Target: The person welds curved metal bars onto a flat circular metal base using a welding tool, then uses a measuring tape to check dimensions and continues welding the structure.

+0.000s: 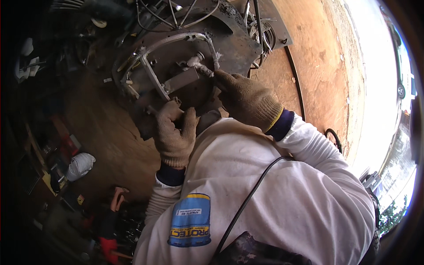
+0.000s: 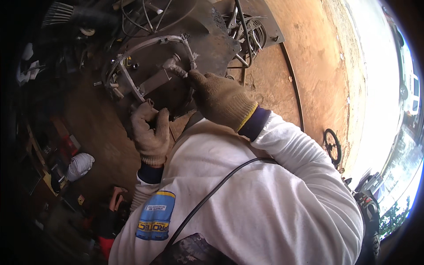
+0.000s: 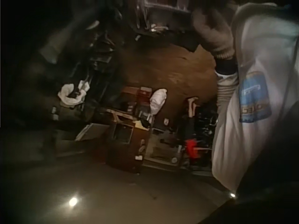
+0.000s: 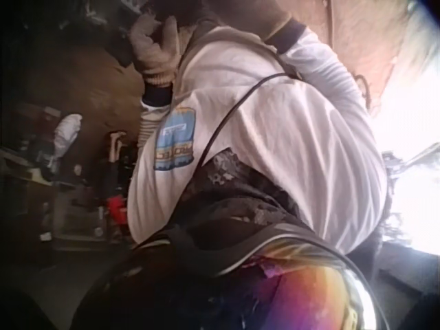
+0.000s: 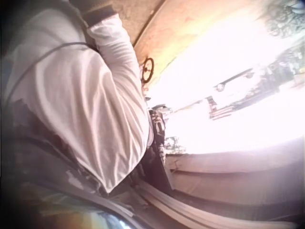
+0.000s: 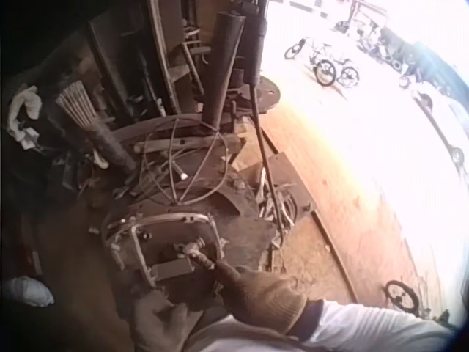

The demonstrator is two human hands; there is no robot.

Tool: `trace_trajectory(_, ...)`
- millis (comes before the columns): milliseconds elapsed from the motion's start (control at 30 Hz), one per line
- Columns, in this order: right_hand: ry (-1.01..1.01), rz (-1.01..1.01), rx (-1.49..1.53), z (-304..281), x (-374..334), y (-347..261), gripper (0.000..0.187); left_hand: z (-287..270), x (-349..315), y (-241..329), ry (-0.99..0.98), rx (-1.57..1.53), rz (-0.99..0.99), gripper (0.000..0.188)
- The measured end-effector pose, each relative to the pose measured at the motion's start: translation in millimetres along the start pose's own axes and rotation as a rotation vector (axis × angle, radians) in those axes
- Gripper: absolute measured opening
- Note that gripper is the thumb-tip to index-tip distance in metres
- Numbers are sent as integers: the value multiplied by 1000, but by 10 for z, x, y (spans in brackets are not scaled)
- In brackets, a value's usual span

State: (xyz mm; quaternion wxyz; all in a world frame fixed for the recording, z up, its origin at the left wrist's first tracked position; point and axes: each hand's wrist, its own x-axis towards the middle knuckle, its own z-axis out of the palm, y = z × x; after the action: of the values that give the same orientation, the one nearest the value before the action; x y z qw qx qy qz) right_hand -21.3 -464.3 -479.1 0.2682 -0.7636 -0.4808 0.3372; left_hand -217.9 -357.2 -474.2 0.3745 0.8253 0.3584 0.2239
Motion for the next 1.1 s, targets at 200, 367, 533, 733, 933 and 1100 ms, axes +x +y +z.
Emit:
trace_trajectory(200, 11, 23, -41, 167, -24, -95, 50, 14, 40, 62, -5, -171, -166, 30)
trace_trajectory(367, 41, 59, -46, 289, -42, -157, 52, -21, 46, -20, -19, -412, -267, 27)
trace_trajectory(533, 112, 78, -50, 383, -86, -202, 53, -126, 21, -226, -98, -411, -305, 23)
trace_trajectory(733, 296, -53, -86, 458, -103, -197, 34, -123, 49, -455, -310, -207, -143, 27)
trace_trajectory(933, 159, 166, -103, 435, -123, -460, 39, -210, 98, -449, -350, -103, 49, 26)
trace_trajectory(1100, 212, 107, -181, 535, -155, -473, 43, -203, 124, -487, -398, -118, 67, 26)
